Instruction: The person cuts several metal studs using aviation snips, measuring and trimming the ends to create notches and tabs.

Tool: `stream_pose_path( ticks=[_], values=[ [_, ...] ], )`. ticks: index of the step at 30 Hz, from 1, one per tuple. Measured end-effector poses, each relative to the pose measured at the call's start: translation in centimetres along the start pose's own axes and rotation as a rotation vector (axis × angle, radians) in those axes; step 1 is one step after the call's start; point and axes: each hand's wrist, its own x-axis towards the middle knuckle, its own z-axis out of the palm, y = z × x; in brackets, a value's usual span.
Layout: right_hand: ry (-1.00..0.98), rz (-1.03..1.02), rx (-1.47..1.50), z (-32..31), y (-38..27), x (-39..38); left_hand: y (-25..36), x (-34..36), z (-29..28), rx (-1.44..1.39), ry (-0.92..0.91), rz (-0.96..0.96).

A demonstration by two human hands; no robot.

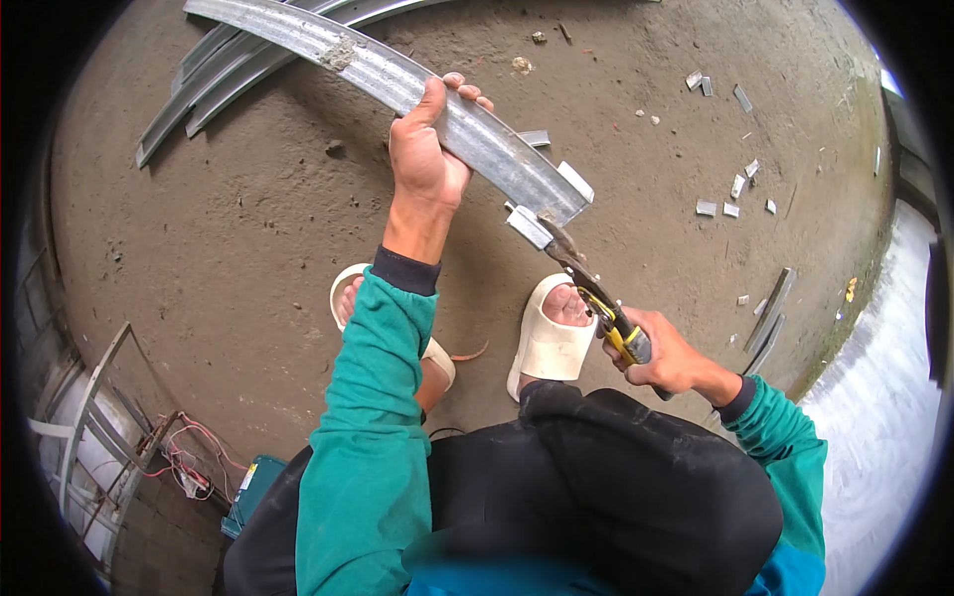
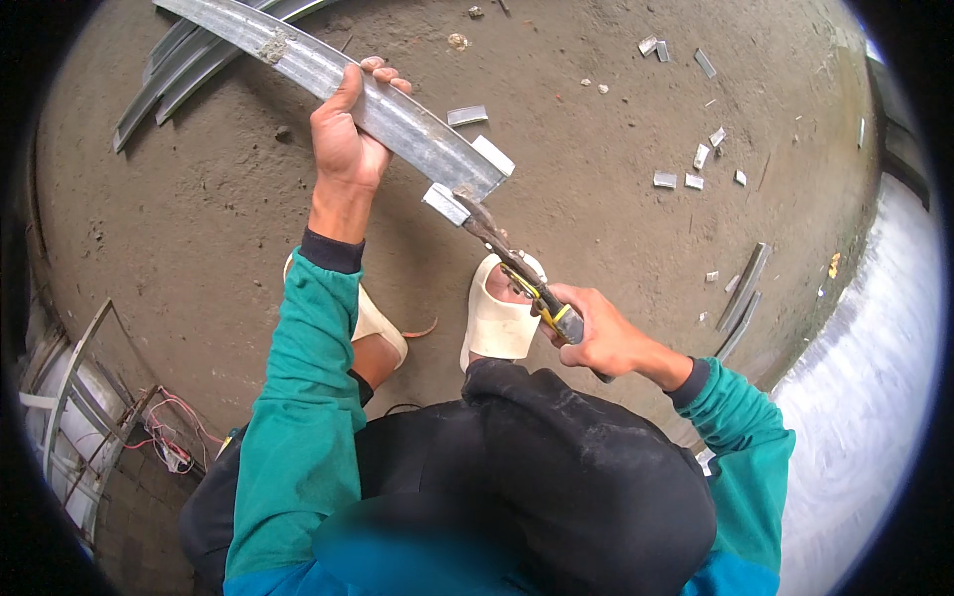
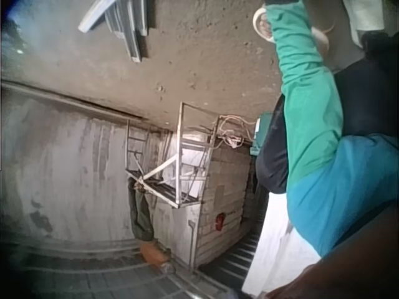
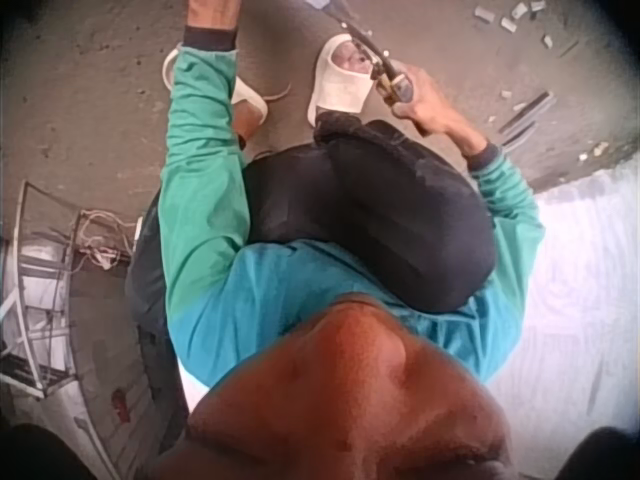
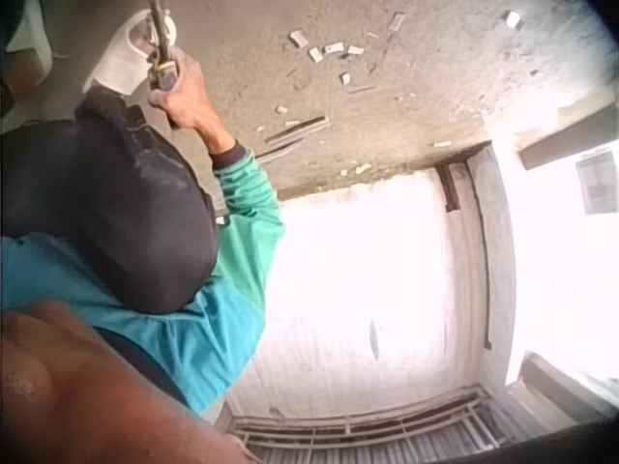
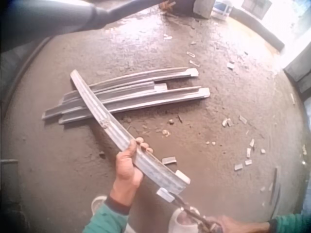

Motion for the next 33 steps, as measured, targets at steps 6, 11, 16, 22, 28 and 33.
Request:
stream_pose_path(
  ticks=[6,11,16,22,28,33],
  values=[
    [-0.016,-0.071,0.02,-0.7,-0.1,-0.2,0.1,0.2,0.7,-0.018,0.02,-0.028],
    [-0.02,-0.052,0.045,-0.8,-1.1,-0.6,0.4,0.2,1.0,0.0,0.024,-0.032],
    [0.021,0.019,0.004,-1.0,-1.3,-0.8,0.4,0.1,0.6,0.01,0.019,-0.051],
    [0.035,-0.014,-0.057,-1.2,-1.0,-0.8,0.3,-0.2,0.3,0.016,0.011,-0.061],
    [0.021,-0.035,-0.02,-0.8,-1.7,-1.3,0.2,-0.2,1.0,0.012,0.02,-0.041],
    [-0.059,0.03,0.031,-1.2,-2.8,-1.9,0.1,-0.5,0.5,0.042,0.063,-0.041]
  ],
)
